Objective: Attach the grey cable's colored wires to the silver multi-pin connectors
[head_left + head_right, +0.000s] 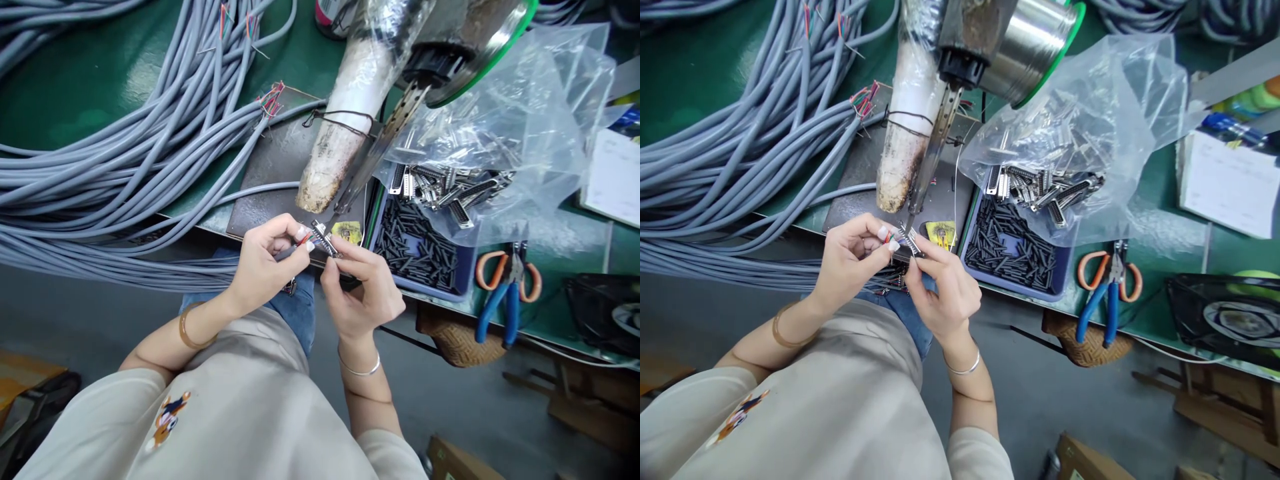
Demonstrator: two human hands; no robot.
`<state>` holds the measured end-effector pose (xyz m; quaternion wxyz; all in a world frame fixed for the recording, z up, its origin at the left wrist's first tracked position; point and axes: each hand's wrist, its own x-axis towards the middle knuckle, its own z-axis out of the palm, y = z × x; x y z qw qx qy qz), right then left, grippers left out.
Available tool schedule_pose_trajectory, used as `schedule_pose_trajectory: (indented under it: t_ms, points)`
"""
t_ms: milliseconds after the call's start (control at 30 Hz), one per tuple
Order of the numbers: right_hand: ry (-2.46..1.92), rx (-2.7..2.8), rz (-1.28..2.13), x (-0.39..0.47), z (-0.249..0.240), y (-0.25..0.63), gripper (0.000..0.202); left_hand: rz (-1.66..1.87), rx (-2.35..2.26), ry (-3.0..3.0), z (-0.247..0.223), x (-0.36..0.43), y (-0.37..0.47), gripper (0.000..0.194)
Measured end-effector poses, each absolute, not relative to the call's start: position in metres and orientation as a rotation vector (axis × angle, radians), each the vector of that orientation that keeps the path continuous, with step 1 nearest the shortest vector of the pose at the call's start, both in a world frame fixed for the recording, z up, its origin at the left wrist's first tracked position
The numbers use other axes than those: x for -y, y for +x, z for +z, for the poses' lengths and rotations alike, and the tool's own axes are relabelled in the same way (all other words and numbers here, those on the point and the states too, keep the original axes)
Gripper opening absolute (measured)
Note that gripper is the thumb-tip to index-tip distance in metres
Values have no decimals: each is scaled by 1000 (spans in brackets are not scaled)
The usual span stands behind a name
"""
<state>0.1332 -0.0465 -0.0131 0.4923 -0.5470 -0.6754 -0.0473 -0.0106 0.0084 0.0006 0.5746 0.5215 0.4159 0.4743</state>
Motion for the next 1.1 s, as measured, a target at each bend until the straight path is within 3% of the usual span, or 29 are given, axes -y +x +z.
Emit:
schedule_pose_trajectory:
  t_ms: [733,1100]
  points:
    - [-1381,1596,-120,38,-3,130,20,1281,-954,1489,-1,-8,-8,8]
    - [-1392,1637,-170,42,-4,129,17,1080,-990,1267,4,-10,-9,13]
